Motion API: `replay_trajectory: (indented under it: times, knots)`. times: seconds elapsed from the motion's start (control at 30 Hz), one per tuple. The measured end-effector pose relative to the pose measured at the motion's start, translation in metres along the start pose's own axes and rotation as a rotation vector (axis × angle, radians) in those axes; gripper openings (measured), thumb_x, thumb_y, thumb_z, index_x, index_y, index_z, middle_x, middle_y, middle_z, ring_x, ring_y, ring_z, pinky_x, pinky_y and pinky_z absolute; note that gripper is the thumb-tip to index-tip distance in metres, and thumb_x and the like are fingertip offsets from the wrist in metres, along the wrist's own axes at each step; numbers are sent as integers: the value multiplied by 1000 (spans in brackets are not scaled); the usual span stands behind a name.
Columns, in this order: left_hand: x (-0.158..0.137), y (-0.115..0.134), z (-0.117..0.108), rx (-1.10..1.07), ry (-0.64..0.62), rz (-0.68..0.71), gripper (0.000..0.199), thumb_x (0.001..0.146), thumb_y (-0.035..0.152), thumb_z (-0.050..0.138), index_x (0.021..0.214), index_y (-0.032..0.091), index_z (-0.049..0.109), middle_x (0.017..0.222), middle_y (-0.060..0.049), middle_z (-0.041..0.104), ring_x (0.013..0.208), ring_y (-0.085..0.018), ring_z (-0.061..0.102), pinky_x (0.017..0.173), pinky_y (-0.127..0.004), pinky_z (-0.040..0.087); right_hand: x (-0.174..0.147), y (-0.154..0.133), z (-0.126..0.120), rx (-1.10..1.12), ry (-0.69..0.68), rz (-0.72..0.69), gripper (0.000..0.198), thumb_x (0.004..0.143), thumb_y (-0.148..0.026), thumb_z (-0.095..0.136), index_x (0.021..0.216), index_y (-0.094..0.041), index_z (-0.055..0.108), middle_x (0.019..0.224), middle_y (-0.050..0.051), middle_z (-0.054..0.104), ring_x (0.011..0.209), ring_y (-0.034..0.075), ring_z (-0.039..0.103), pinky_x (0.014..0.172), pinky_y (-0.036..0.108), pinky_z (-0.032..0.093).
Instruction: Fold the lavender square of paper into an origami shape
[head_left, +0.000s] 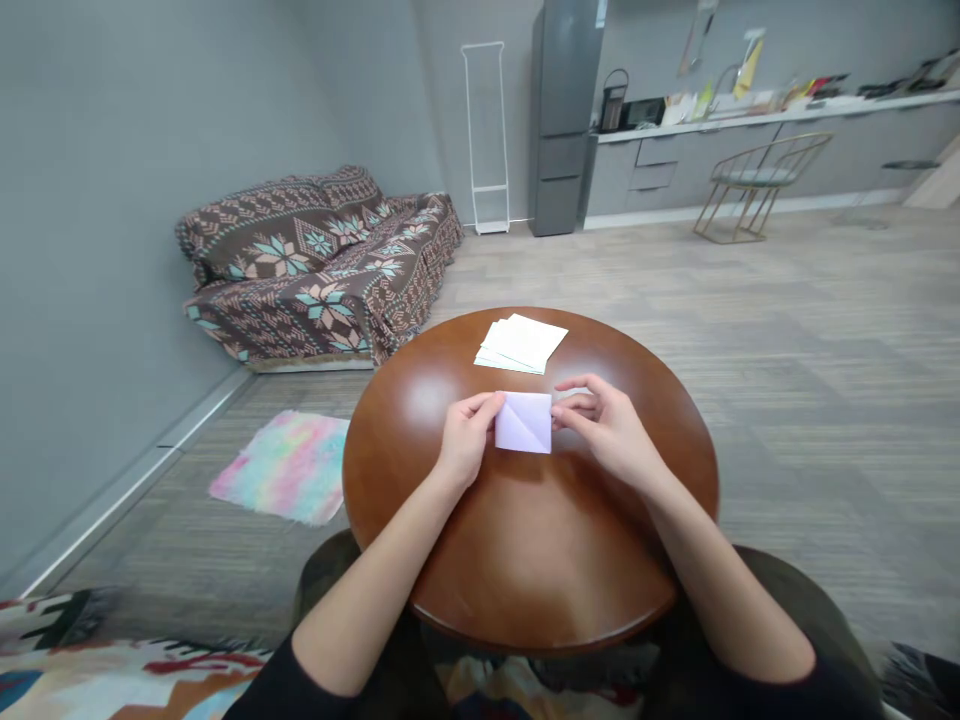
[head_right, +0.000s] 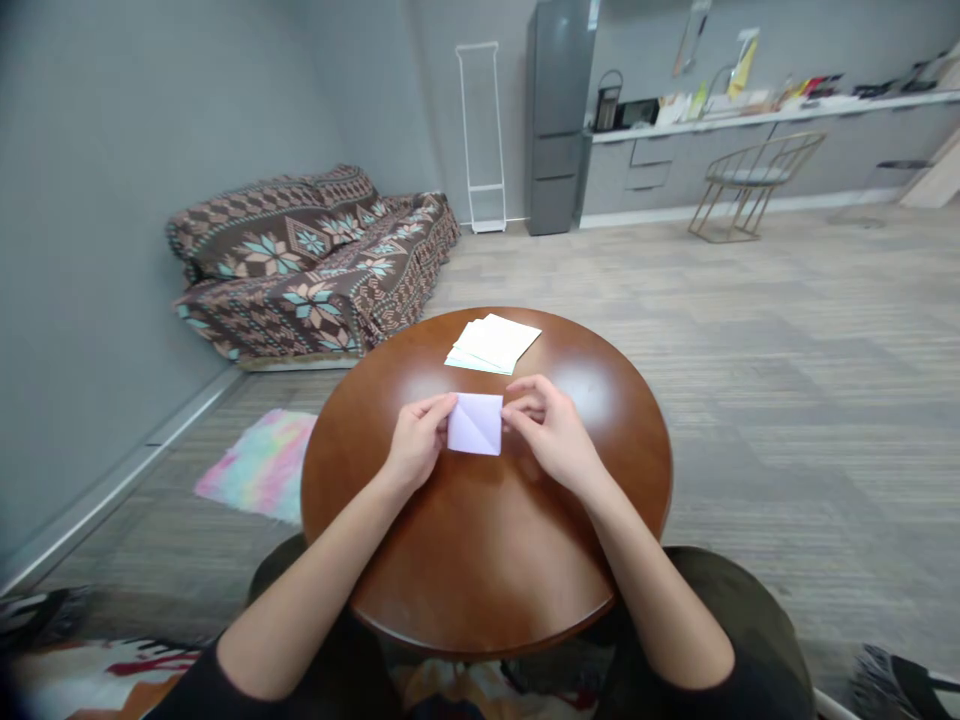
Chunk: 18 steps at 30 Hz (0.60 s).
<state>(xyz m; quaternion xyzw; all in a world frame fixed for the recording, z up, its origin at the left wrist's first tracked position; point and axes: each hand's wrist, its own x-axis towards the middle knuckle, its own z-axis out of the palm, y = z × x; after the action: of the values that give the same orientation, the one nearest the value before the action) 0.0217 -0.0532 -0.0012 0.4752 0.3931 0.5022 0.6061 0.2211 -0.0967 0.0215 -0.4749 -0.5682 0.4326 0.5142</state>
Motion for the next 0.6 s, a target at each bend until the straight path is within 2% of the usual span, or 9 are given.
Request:
replay_trajectory:
  times: [0.1,0.23,0.43,0.6]
  knots:
    - [1,1,1,-89,25,-32,34,76,44,80,93,14,79,80,-6,73,70,-17,63,64,-28,51,1,2,-1,54,-36,6,29,86,-39,72,103,-23,56,89,5,78,82,23,75,85,42,57]
    - [2,2,2,-162,22,-40,35,75,43,81,97,15,79,89,-8,76,78,-18,67,70,-28,53,0,4,3,44,-72,-5,27,83,-36,76,97,-23,56,93,5,76,89,23,74,86,39,57]
    - [1,0,3,-186,-32,-67,36,80,45,79,97,13,77,87,-8,75,77,-18,67,72,-28,54,0,6,4,-9,-116,-55,19,86,-35,71,91,-21,60,94,5,72,88,22,71,81,36,55]
    - [1,0,3,-170,-45,-69,37,80,45,78,98,13,77,88,-8,75,78,-19,67,73,-29,53,0,6,3,-44,-122,-33,17,88,-35,68,95,-20,65,97,5,73,89,22,71,81,36,54]
